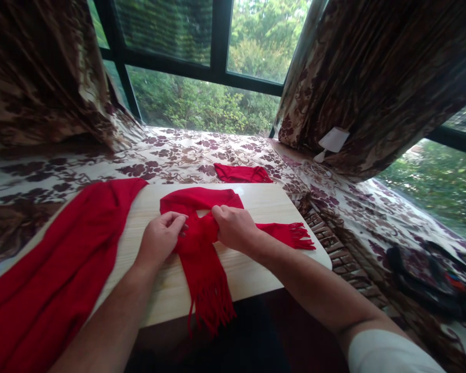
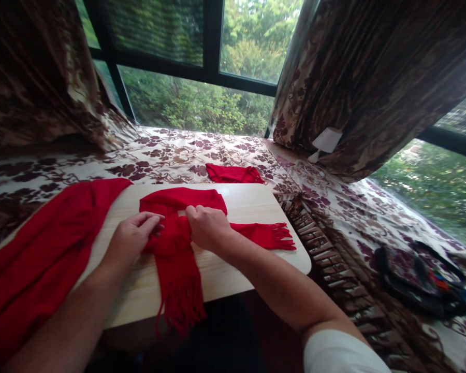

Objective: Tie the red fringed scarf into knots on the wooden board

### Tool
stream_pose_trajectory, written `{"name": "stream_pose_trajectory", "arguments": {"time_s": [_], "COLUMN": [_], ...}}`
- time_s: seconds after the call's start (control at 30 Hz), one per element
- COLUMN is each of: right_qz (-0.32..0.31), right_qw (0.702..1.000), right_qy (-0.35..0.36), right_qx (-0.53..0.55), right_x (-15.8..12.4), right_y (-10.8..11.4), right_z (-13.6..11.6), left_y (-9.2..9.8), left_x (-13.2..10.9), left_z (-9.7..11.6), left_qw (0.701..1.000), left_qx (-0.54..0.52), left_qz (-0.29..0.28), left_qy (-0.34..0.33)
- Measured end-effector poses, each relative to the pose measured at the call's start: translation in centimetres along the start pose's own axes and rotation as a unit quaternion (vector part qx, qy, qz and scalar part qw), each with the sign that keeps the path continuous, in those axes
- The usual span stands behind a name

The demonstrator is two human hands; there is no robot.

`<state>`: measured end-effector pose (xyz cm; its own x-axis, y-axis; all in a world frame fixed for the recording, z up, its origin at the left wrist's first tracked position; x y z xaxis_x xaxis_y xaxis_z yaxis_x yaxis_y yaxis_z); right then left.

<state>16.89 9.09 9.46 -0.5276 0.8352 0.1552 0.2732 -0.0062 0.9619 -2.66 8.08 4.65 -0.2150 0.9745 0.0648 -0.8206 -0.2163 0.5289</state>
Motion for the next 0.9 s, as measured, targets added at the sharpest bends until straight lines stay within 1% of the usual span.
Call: {"name": "stream_pose_trajectory", "arguments": {"time_s": [0.03,0.1,0.17,0.23,0.33,0.4,0.47,0.57,0.63,0.73,0.8,0.9], "right_qz": [-0.012,-0.023,-0.02,-0.017,-0.02,-0.022,-0.028,-0.038,-0.032,-0.022,-0.044,-0.081], "right_qw": [1.0,1.0,1.0,1.0,1.0,0.999,0.998,0.992,0.987,0.983,0.982,0.984], "right_qy": [-0.003,-0.006,-0.004,0.0,0.005,0.019,0.039,0.074,0.083,0.045,0.011,0.009], "right_qx": [-0.004,-0.006,-0.005,-0.005,0.007,0.027,0.052,0.098,0.134,0.175,0.184,0.159], "right_x": [0.0,0.0,0.0,-0.1,-0.3,-0.6,-1.2,-2.5,-3.4,-4.5,-5.1,-5.9], "right_y": [-0.4,-0.9,-1.1,-1.3,-1.8,-2.1,-2.4,-2.4,-2.3,-1.9,-1.8,-1.4], "right_z": [-0.3,-0.8,-1.2,-1.4,-1.5,-1.3,-0.9,-0.1,0.8,2.5,3.4,3.8], "left_y": [-0.1,-0.3,-0.7,-1.2,-2.2,-2.8,-3.2,-3.5,-3.6,-3.7,-3.8,-3.9], "left_x": [-0.4,-0.9,-1.3,-1.5,-1.5,-1.4,-1.3,-1.2,-1.2,-1.0,-0.9,-0.8], "left_z": [-0.1,0.0,0.3,0.4,0.1,-0.1,-0.1,-0.1,-0.2,-0.5,-0.6,-0.7], "left_qw": [0.999,0.994,0.986,0.985,0.983,0.976,0.966,0.955,0.952,0.952,0.952,0.95], "left_qx": [0.029,0.094,0.129,0.117,0.107,0.133,0.165,0.198,0.208,0.215,0.22,0.224], "left_qz": [0.018,0.052,0.064,0.045,-0.017,-0.051,-0.069,-0.081,-0.08,-0.078,-0.078,-0.079], "left_qy": [-0.005,-0.036,-0.08,-0.115,-0.151,-0.168,-0.186,-0.206,-0.209,-0.205,-0.2,-0.202]}}
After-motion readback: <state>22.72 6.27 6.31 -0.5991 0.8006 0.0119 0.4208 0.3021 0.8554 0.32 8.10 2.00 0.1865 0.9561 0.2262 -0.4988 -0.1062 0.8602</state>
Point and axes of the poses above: each hand's wrist, its own x-axis towards the middle knuckle, its own y-axis out of the back of the hand, z = x × y, the point moved 3 cm from there along x, towards the middle knuckle, and after that the axes turned 12 degrees about x, right-handed, at the moved point
